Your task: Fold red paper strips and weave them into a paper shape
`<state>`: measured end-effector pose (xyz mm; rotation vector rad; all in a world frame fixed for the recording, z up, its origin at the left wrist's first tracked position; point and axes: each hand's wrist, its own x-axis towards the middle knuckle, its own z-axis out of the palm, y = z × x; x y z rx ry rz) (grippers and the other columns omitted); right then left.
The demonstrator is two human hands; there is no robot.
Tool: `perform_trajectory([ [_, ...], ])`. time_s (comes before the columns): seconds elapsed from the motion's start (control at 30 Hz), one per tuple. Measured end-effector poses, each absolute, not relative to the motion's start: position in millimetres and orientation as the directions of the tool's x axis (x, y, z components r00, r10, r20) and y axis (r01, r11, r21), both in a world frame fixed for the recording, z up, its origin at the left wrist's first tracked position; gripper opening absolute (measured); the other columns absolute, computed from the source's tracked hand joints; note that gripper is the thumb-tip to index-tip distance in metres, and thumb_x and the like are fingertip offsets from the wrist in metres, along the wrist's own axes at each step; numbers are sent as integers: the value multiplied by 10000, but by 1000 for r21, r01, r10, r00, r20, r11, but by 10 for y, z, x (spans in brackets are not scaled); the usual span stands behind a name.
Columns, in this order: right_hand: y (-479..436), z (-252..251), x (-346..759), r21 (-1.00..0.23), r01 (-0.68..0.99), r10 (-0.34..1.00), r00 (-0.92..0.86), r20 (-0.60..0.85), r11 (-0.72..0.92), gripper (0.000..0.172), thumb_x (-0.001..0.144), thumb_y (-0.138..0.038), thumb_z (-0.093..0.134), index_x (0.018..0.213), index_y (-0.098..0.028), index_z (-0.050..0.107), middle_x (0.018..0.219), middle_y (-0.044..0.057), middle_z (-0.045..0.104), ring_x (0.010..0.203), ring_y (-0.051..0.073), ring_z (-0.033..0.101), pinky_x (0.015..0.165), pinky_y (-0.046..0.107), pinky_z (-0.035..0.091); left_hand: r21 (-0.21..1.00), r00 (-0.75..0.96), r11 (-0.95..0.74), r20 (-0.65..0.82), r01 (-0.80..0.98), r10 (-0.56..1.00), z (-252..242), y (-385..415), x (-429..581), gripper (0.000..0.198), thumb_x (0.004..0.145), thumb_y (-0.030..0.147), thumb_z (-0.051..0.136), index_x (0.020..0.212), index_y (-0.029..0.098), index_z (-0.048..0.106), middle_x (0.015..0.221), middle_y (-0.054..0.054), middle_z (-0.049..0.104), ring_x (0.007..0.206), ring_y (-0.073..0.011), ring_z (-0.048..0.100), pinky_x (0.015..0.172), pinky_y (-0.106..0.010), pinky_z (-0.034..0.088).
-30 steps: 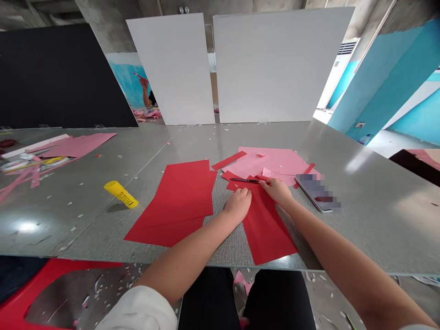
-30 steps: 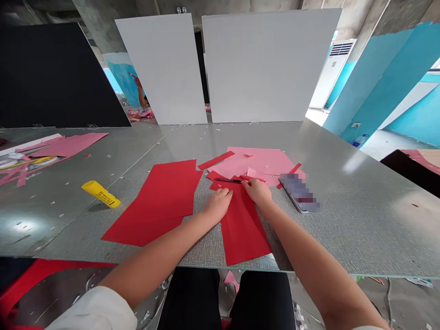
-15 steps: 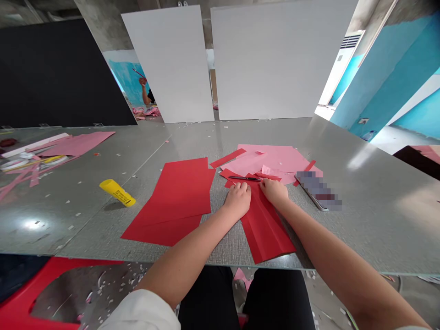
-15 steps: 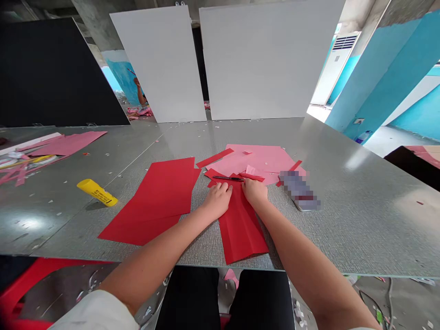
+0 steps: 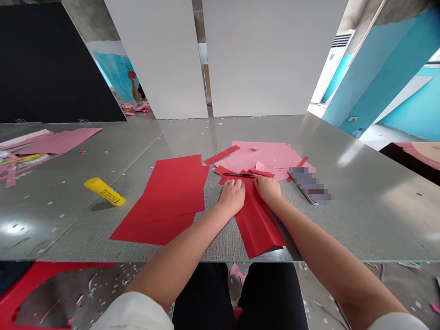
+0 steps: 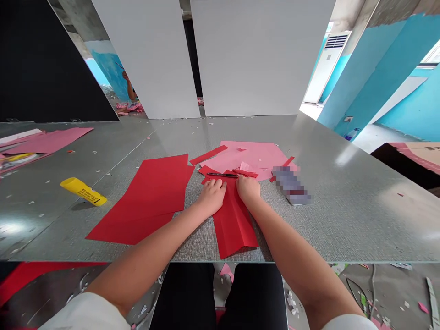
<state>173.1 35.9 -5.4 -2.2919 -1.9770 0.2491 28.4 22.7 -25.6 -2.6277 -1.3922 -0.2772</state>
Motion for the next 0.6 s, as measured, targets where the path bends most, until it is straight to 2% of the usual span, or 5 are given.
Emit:
perform_trajectory([
  [0.2, 313, -38, 1817, -208, 967, 989, 135, -68, -146, 499, 898, -473, 221, 927, -190, 631, 969, 119, 661, 891, 255, 624, 711, 352, 463, 44, 553, -576, 229, 816, 801, -213, 163, 244, 441, 801, 96, 342, 1209, 49, 502, 980, -167, 546, 956, -268, 486, 974, -462, 278],
  [0.33, 284, -43, 1857, -195, 973, 991, 114, -73, -126, 450, 877, -488, 296, 902, -202, 642, 969, 112, 666, 894, 246, 621, 712, 331, 455, 145, 507, -556, 271, 819, 818, -263, 97, 241, 462, 836, 250, 376, 1235, 36, 464, 1115, -188, 533, 1121, -297, 440, 1045, -468, 212],
  [0.47, 276, -68, 1852, -171, 979, 993, 100, -60, -109, 427, 880, -451, 301, 953, -193, 633, 994, 126, 661, 909, 265, 620, 733, 355, 452, 297, 498, -532, 185, 793, 847, -363, 99, 248, 555, 866, 345, 334, 1304, 4, 359, 1404, -227, 311, 1335, -300, 224, 1083, -443, 179],
  [0.6, 267, -89, 1838, -151, 982, 993, 102, -55, -109, 430, 883, -435, 288, 990, -183, 619, 989, 140, 659, 889, 281, 624, 723, 382, 458, 316, 505, -511, 108, 799, 857, -389, 111, 246, 609, 876, 371, 308, 1338, -27, 286, 1446, -231, 216, 1363, -283, 155, 1106, -416, 133],
])
